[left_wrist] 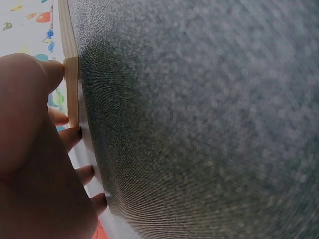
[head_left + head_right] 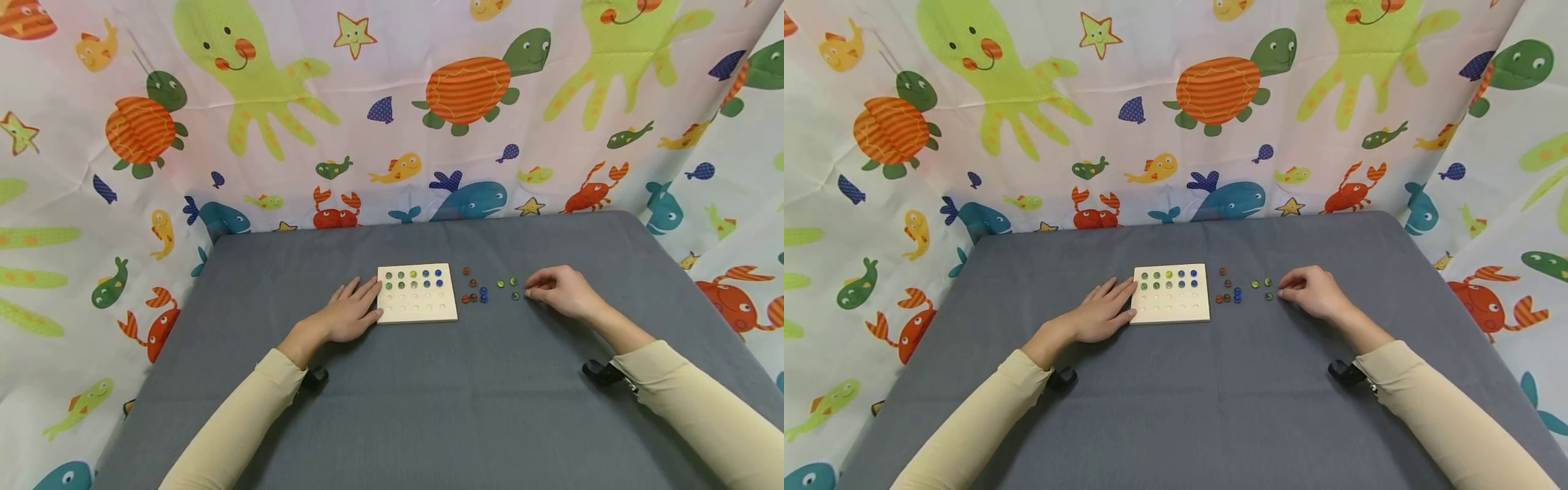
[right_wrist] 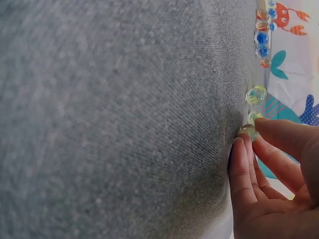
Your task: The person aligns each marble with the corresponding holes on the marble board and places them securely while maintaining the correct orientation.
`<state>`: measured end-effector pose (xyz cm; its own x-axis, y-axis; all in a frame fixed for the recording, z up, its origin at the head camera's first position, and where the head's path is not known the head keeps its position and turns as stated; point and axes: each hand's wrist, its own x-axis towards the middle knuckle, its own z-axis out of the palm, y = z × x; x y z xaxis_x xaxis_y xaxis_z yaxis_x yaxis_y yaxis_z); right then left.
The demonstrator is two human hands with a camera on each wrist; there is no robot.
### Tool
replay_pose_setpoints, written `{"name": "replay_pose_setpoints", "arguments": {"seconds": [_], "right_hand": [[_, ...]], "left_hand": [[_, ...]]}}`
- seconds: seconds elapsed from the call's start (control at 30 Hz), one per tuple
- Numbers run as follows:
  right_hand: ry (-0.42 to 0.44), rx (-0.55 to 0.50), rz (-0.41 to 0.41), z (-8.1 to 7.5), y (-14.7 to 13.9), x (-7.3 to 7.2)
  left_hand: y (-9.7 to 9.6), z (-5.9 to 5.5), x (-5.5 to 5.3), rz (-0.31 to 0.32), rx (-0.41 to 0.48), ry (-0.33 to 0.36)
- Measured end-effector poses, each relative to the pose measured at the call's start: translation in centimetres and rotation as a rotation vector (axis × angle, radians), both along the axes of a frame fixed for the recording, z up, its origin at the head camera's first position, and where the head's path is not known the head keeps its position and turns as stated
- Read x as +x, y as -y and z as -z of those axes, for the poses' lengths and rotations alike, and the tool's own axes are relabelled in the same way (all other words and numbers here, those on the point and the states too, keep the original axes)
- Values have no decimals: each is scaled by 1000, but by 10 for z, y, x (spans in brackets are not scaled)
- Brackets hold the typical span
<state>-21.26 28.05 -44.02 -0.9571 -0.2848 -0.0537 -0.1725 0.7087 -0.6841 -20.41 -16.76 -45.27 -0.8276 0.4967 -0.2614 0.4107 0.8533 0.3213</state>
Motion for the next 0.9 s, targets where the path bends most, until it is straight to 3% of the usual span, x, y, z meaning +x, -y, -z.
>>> {"name": "replay_pose_setpoints", "arguments": {"seconds": [0.53,0.9], "right_hand": [[-44,55,-27,4,3,-3],[-37,82,-59,-3,0,-8]], "left_hand": [[4,12,-4,1,-41,24],[4,13,-9,1,-43,25]]}}
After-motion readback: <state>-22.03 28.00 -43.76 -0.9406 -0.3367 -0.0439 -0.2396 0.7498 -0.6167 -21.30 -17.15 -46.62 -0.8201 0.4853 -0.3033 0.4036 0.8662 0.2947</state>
